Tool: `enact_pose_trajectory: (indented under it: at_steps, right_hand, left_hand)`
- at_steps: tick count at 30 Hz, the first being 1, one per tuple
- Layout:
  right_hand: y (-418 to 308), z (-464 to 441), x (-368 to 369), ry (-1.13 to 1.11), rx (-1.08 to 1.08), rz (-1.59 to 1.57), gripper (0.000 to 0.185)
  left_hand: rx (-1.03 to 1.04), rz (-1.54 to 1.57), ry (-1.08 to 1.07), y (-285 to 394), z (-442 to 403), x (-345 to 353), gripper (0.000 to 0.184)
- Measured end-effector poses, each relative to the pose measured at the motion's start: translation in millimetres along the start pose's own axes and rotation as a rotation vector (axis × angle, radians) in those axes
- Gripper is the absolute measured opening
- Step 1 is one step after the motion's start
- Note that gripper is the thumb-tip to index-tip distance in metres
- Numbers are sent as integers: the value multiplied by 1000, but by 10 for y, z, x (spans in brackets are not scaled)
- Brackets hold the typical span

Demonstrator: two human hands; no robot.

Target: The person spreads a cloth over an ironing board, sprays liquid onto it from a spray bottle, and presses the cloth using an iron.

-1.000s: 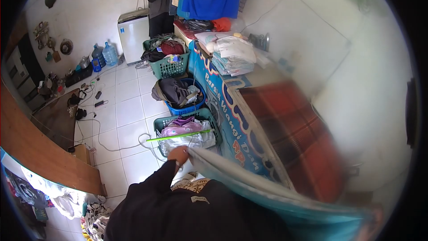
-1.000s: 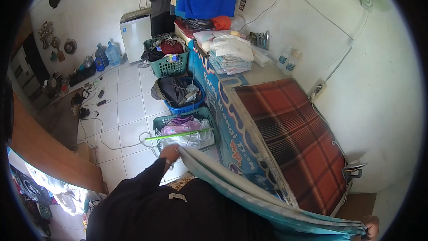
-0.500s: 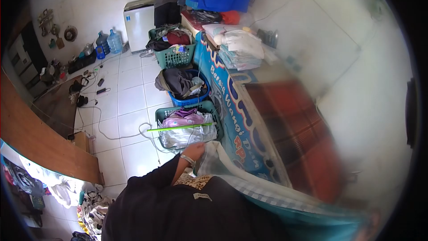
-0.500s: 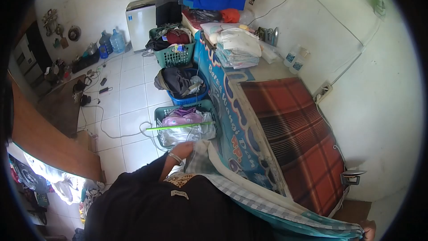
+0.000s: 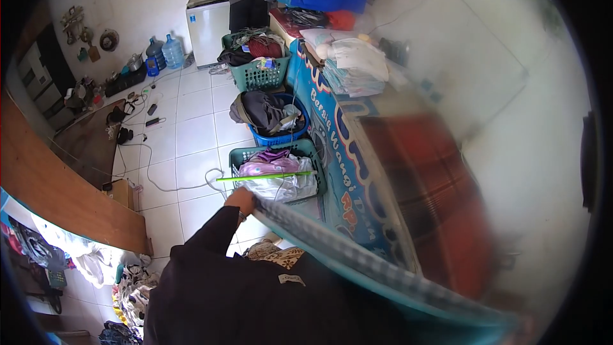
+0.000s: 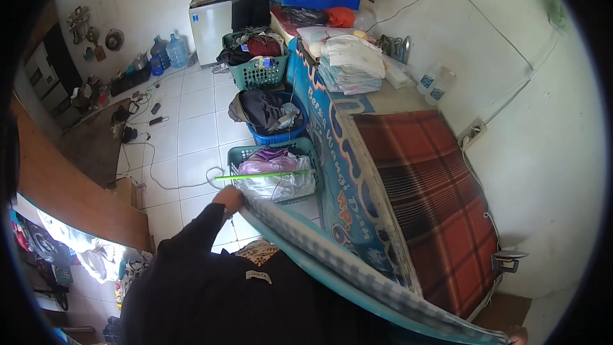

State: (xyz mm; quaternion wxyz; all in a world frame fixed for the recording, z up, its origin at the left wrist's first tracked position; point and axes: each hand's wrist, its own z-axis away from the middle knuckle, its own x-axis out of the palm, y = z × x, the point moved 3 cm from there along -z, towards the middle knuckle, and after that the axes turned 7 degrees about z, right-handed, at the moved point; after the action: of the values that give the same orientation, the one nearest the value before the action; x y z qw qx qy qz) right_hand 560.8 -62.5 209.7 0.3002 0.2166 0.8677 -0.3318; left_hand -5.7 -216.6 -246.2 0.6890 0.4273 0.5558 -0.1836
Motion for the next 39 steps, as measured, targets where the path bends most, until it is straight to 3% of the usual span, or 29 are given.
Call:
enact_pose_trajectory:
  at_steps: [1, 3, 4, 5, 6, 7, 8, 11, 13, 14, 16, 19, 21, 22, 23, 24, 26, 28, 31, 32, 34, 39]
  right_hand:
    - [-56, -10, 50, -18, -52, 9, 39]
    - [-196, -72, 131, -42, -103, -2, 35]
    - [-189, -107, 150, -39, -105, -3, 35]
    - [-150, -137, 167, -27, -80, -17, 32]
    - [-101, -163, 180, -15, -54, -30, 30]
    - [-53, -191, 189, -42, -73, -54, 28]
    - [-21, -209, 199, -39, -73, -52, 28]
    - [1, -241, 244, -76, -54, -69, 32]
    - [-9, -257, 244, -79, -69, -59, 32]
    - [-10, -256, 238, -78, -88, -51, 31]
    - [30, -240, 206, -55, -63, -54, 33]
    - [190, -199, 119, -13, -31, -92, 37]
    - [283, -164, 42, 21, -27, -133, 38]
    - [273, -157, 37, 31, -28, -133, 38]
    - [250, -154, 30, 39, -33, -130, 39]
    - [231, -144, 25, 49, -36, -126, 39]
    - [204, -131, 9, 63, -42, -119, 39]
    - [192, -111, -3, 73, -42, -114, 39]
    - [176, -76, -29, 89, -41, -100, 40]
    - [166, -65, -35, 94, -40, -96, 40]
    - [154, -27, -44, 102, -34, -84, 40]
    - [106, 54, -42, 120, -8, -41, 41]
  left_hand:
    - [-138, 47, -105, 60, 89, 52, 23]
    - [-184, 127, -474, 381, 240, 24, 25]
    - [-26, 155, -450, 443, 268, 223, 27]
    - [26, 303, -345, 443, 277, 490, 29]
    - [44, 575, -370, 571, 316, 476, 35]
    - [-42, 813, -430, 754, 347, 404, 35]
    - [-345, 1168, -566, 1029, 421, 166, 29]
    - [-279, 1352, -581, 1347, 315, -207, 20]
    - [-96, 1458, -444, 1457, 193, -477, 14]
    - [-65, 1296, -341, 1377, 95, -527, 15]
    - [160, 747, 116, 1192, -53, -674, 21]
    - [39, 449, 139, 874, -73, -619, 33]
    - [-39, 399, -49, 642, 26, -267, 33]
    - [-17, 425, -313, 774, 160, -347, 31]
    - [68, 679, -512, 724, 263, -114, 35]
    - [69, 639, -729, 984, 433, -347, 36]
    - [135, 685, -987, 1063, 606, -212, 37]
    - [136, 671, -930, 1072, 630, -169, 37]
    - [219, 405, -503, 924, 390, -120, 41]
    - [148, 406, -306, 814, 296, -93, 41]
    - [30, 436, -87, 775, 138, -352, 23]
    - [0, 190, 175, 568, -96, -618, 22]
